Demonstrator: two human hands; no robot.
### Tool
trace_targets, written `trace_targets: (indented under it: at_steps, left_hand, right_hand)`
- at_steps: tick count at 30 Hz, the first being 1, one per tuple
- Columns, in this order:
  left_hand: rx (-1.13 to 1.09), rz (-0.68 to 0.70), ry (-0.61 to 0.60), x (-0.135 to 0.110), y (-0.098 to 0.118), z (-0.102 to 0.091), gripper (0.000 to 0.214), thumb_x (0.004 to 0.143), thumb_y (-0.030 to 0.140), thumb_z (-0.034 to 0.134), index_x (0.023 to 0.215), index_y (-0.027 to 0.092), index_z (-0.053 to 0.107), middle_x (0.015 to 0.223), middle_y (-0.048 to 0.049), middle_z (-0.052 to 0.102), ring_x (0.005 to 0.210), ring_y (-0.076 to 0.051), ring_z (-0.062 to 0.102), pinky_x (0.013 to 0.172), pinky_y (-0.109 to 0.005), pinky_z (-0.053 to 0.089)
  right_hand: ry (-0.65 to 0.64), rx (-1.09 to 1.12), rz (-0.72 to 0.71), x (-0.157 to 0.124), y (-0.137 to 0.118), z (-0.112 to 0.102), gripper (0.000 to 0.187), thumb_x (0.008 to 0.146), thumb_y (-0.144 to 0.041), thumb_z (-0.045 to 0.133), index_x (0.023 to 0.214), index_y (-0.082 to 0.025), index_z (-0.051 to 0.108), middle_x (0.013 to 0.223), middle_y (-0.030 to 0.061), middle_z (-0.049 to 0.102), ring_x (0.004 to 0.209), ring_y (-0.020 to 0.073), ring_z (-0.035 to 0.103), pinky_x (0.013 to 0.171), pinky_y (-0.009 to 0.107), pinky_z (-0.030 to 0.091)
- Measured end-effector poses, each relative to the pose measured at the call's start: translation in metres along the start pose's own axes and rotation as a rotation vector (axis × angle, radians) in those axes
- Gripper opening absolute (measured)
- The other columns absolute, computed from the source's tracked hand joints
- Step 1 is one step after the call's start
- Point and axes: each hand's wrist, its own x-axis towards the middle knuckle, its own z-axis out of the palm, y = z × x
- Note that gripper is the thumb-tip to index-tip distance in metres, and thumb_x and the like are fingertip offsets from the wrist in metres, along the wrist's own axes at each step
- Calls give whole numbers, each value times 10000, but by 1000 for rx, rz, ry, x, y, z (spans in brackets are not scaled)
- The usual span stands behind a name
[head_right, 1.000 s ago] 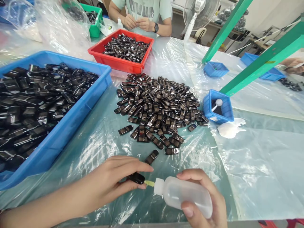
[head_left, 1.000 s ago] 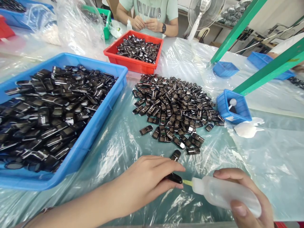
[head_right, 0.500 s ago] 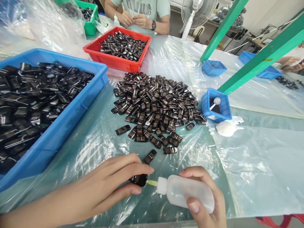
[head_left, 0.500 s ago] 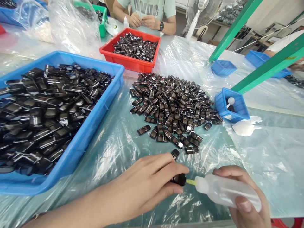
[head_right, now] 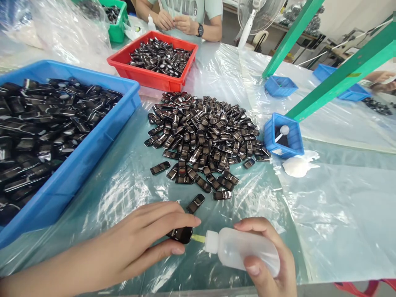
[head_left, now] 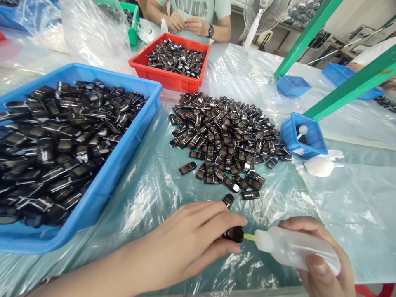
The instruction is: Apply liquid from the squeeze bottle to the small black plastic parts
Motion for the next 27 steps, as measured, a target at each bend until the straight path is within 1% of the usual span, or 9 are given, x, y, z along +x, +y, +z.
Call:
trace_targets:
  at_steps: [3,5,10,12,14,18,21,24,27]
  left_hand:
    - [9,2,11,0,0,1,314,1081,359,319,1214,162,525,1004,-39,637,881,-170,638,782,-288,496]
    - [17,2,22,0,0,1,315,1081,357,316,1210,160,526,1001,-39,640,877,-170,642,774,-287,497]
    - [20,29,47,-1,-1,3,307,1082,341,323,1202,150,531,983,-37,646,855,-166,642,762,-280,498]
    - [17,33,52,-1,-1,4,307,1081,341,329,1205,145,531,988,-43,649,863,-171,644,770,-285,502]
    - [13,34,60,-1,-1,4,306,1080,339,333,1210,144,530,981,-45,652,854,-175,646,769,-291,506]
    - [17,20,55,0,0,2,303,1079,341,332,1211,152,528,984,-55,662,856,-190,657,761,-306,514]
    - [25,27,43,1,0,0,316,1079,349,321,1213,153,530,1012,-68,666,883,-201,662,765,-313,519]
    - [37,28,30,1,-1,-1,304,1076,334,340,1231,158,534,1033,-73,660,894,-205,654,780,-315,516]
    - [-27,-52,15,0,-3,-3,269,1066,309,398,1269,193,530,1077,-57,641,910,-193,635,775,-302,496]
  right_hand:
    - [-4,-6,-24,0,1,-1,575,514,-783,783,809,-299,683,841,24,566,682,161,523,496,202,392]
    - [-21,-29,-63,3,4,-5,557,554,-776,769,829,-298,686,841,28,578,674,164,538,496,202,413]
    - [-161,-85,-277,16,18,-19,423,727,-678,713,904,-294,692,823,45,604,607,172,595,436,204,461]
    - [-197,-84,-318,18,21,-21,394,766,-652,694,933,-294,691,821,46,608,588,170,598,423,204,463]
    - [-195,-76,-316,17,20,-20,411,749,-659,705,931,-291,690,820,45,608,598,174,597,431,206,462]
    - [-71,-40,-179,6,11,-9,518,633,-737,748,868,-279,685,848,42,597,682,183,573,504,214,450]
    - [-43,-4,-135,4,12,-6,553,588,-753,766,863,-280,685,882,39,584,710,185,559,509,217,432]
    - [-115,27,-192,15,24,-22,520,642,-717,758,898,-270,689,867,50,609,651,188,582,466,231,445]
    - [-234,43,-290,35,41,-52,427,762,-641,699,956,-260,703,718,41,635,527,178,573,440,255,476]
